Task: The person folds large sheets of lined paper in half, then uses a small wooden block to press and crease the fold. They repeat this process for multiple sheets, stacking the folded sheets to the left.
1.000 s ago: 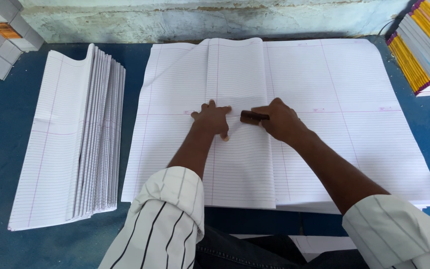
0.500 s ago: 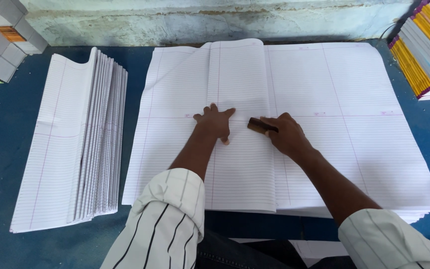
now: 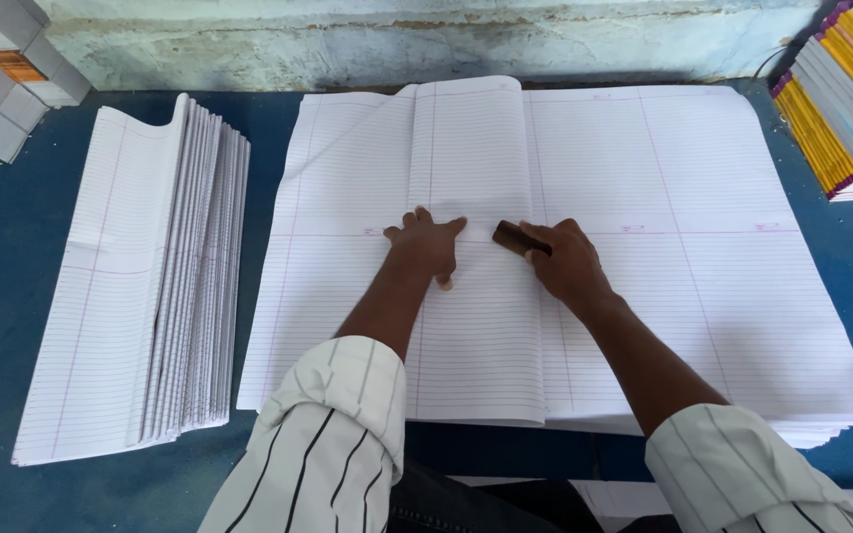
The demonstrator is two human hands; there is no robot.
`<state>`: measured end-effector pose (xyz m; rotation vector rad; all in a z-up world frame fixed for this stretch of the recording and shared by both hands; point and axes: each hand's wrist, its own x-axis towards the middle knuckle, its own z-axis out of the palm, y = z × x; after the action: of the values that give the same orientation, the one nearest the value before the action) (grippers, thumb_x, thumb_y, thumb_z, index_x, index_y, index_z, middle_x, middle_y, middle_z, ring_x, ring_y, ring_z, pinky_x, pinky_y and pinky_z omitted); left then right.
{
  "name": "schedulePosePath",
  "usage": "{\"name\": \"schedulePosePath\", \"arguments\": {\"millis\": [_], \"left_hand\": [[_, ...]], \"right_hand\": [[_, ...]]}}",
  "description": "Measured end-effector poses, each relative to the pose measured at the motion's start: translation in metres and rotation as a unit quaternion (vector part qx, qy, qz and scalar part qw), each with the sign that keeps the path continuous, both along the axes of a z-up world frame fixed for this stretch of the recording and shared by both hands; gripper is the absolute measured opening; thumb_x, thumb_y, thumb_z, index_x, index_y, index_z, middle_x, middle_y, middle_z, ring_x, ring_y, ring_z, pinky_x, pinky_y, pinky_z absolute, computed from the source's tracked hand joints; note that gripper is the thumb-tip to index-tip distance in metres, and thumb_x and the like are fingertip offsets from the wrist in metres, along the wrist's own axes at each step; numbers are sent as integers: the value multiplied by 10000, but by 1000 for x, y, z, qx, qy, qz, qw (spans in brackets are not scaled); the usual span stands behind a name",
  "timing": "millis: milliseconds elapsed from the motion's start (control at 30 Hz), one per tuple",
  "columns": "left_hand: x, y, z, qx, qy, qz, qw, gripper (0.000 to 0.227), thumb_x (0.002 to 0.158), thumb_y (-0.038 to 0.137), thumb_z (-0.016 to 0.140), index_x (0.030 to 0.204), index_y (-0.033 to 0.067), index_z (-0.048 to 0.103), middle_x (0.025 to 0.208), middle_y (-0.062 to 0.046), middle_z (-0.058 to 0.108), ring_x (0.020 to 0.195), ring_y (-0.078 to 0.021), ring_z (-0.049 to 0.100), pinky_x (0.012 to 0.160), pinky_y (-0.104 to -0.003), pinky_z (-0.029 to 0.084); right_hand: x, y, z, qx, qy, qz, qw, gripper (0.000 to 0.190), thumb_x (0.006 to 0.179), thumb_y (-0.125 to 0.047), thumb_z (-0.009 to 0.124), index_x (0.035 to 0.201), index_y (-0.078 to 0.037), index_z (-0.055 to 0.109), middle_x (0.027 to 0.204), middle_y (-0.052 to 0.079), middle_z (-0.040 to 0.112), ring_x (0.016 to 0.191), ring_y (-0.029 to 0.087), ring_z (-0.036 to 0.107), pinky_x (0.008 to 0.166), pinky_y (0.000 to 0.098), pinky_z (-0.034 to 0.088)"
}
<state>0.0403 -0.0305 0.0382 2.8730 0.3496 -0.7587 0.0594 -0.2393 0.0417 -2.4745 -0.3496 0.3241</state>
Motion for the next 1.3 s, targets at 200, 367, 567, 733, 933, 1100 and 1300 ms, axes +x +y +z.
{"name": "schedulePosePath", "arguments": {"millis": [200, 367, 567, 733, 933, 1100, 1300], "left_hand": [[-1, -1, 2, 2, 1, -4, 1000, 1114, 737, 280, 933, 1603, 422, 247, 1676, -226, 147, 1523, -388, 224, 1177, -673, 273], [1, -2, 4, 12, 9, -6, 1000, 1114, 738, 294, 933, 1605, 412, 242, 1672, -237, 153, 1516, -397, 236, 1169, -663, 294], [2, -5, 6, 24, 6, -15, 1000, 1098, 737, 298, 936, 1605, 376, 269, 1665, -255, 181, 1502, -408, 270, 1159, -656, 314], [3, -5, 8, 24, 13, -22, 999, 1102, 729, 295, 944, 1603, 363, 277, 1652, -257, 208, 1508, -412, 253, 1153, -654, 322], [0, -5, 9, 21, 1, -26, 999, 1082, 731, 299, 940, 1598, 345, 293, 1631, -256, 253, 1506, -418, 251, 1147, -651, 337], [1, -6, 12, 21, 8, -34, 999, 1067, 741, 298, 935, 1594, 317, 295, 1622, -265, 259, 1505, -430, 245, 1140, -647, 351], [2, -6, 15, 11, 20, -31, 999, 1060, 748, 277, 932, 1594, 296, 293, 1626, -284, 227, 1504, -445, 238, 1147, -642, 353]], "right_hand": [[15, 6, -3, 5, 1, -15, 1000, 466, 952, -156, 659, 1410, -232, 614, 1136, 76, 561, 1000, 203, 598, 940, 371, 543], [32, 9, -6, 8, -16, -13, 1000, 468, 960, -144, 654, 1420, -218, 608, 1148, 96, 558, 1025, 219, 596, 954, 388, 532], [50, 11, -13, 28, -24, -12, 999, 454, 964, -141, 649, 1412, -207, 617, 1179, 113, 552, 1085, 235, 592, 976, 399, 524], [65, 14, -19, 29, -30, -16, 999, 450, 960, -145, 663, 1405, -198, 624, 1190, 127, 571, 1121, 257, 590, 1002, 418, 513], [79, 18, -23, 35, -48, -16, 998, 451, 941, -138, 691, 1386, -182, 636, 1224, 144, 576, 1162, 286, 596, 1028, 428, 502], [91, 22, -24, 41, -25, -33, 998, 446, 947, -133, 690, 1387, -182, 635, 1287, 153, 578, 1206, 304, 608, 1037, 432, 517], [105, 26, -25, 49, -35, -27, 998, 455, 950, -122, 688, 1399, -154, 619, 1313, 161, 594, 1228, 307, 612, 1063, 429, 515]]}}
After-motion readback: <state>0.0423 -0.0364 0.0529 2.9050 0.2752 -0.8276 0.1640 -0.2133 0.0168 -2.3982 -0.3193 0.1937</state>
